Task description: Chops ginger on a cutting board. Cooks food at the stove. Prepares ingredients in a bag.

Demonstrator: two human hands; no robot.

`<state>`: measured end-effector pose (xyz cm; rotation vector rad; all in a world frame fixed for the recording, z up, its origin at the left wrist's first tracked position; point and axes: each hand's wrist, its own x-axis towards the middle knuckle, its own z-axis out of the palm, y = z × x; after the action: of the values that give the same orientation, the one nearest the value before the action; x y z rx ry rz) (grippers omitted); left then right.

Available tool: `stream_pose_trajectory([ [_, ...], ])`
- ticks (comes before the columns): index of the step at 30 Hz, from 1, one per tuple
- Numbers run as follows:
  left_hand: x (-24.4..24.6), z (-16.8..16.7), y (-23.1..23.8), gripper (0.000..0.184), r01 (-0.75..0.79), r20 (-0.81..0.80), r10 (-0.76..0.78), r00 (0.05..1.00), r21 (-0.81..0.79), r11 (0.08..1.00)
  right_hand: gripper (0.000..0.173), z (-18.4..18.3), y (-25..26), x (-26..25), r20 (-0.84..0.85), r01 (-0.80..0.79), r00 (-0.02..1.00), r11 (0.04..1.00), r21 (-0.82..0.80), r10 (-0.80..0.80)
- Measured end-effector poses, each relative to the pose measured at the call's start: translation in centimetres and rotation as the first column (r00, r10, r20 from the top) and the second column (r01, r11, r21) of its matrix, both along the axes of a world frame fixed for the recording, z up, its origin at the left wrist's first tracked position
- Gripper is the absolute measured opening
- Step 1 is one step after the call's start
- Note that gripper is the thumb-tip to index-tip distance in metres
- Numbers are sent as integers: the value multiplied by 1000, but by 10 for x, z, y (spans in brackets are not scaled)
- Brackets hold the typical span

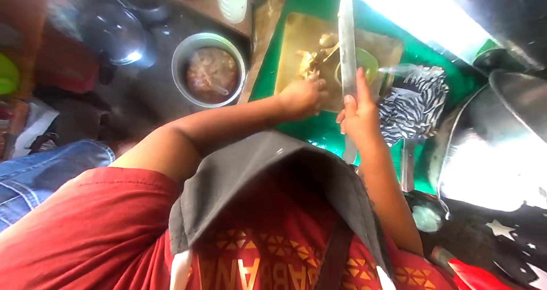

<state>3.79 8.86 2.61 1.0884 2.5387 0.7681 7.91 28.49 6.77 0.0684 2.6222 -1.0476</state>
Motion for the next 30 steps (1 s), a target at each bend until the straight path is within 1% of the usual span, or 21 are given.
stream_pose_trajectory([
  [1,1,-4,9,29,39,26,-37,999,-65,997,60,0,2,-2,9,-5,1000,1000,1,5],
  [2,2,-6,14,26,56,28,-53,998,-96,994,59,-1,4,-3,12,-17,1000,1000,1,17],
  [4,4,-10,16,18,47,-25,-49,999,-53,997,59,-6,7,-5,8,-55,998,998,-15,55],
  [5,6,-14,14,17,37,-88,-36,995,10,999,58,-10,9,-6,-15,-82,997,996,-29,81],
  [7,8,-24,7,17,29,-284,30,959,202,979,58,-19,13,-8,-66,-141,988,987,-73,136],
  [8,9,-25,3,16,22,-377,100,921,305,952,59,-21,14,-9,-79,-174,983,980,-97,167],
  [9,11,-20,-2,15,-2,-428,185,885,393,919,59,-22,14,-10,-82,-198,978,973,-119,189],
  [10,15,-11,-8,13,-51,-433,278,858,466,883,59,-23,13,-11,-73,-214,976,966,-145,205],
  [12,27,12,-26,12,-236,-303,482,822,589,773,61,-26,12,-7,-40,-249,968,944,-216,246],
  [14,39,26,-46,15,-471,-93,661,744,629,619,61,-33,9,-2,-24,-323,944,908,-267,329],
  [15,43,28,-54,18,-582,29,720,693,611,536,60,-38,8,2,-8,-364,927,891,-271,376],
  [16,46,26,-60,21,-676,146,751,644,569,469,58,-43,8,5,12,-405,907,877,-259,422],
  [17,47,21,-63,21,-737,231,762,605,525,427,57,-48,9,8,20,-447,885,862,-238,465],
  [19,46,6,-60,17,-807,336,764,551,448,385,54,-52,13,9,26,-501,858,847,-178,513],
  [20,44,-2,-55,15,-824,358,765,536,418,382,53,-53,15,9,25,-509,855,847,-153,518],
  [21,42,-9,-51,15,-835,360,768,530,379,399,53,-53,18,7,11,-504,861,855,-126,509],
  [24,38,-19,-39,20,-825,261,789,556,286,487,54,-49,21,4,-14,-446,895,895,-21,446],
  [26,40,-17,-36,23,-788,171,775,608,246,564,55,-47,22,4,-62,-439,896,898,13,439],
  [27,43,-13,-36,23,-756,140,748,649,228,613,55,-46,23,5,-80,-452,889,892,15,452],
  [28,46,-10,-36,22,-711,115,707,698,219,668,55,-46,24,7,-95,-473,876,881,15,472],
  [30,50,-15,-35,12,-604,31,616,787,242,759,54,-48,24,12,-114,-508,855,861,13,506],
])
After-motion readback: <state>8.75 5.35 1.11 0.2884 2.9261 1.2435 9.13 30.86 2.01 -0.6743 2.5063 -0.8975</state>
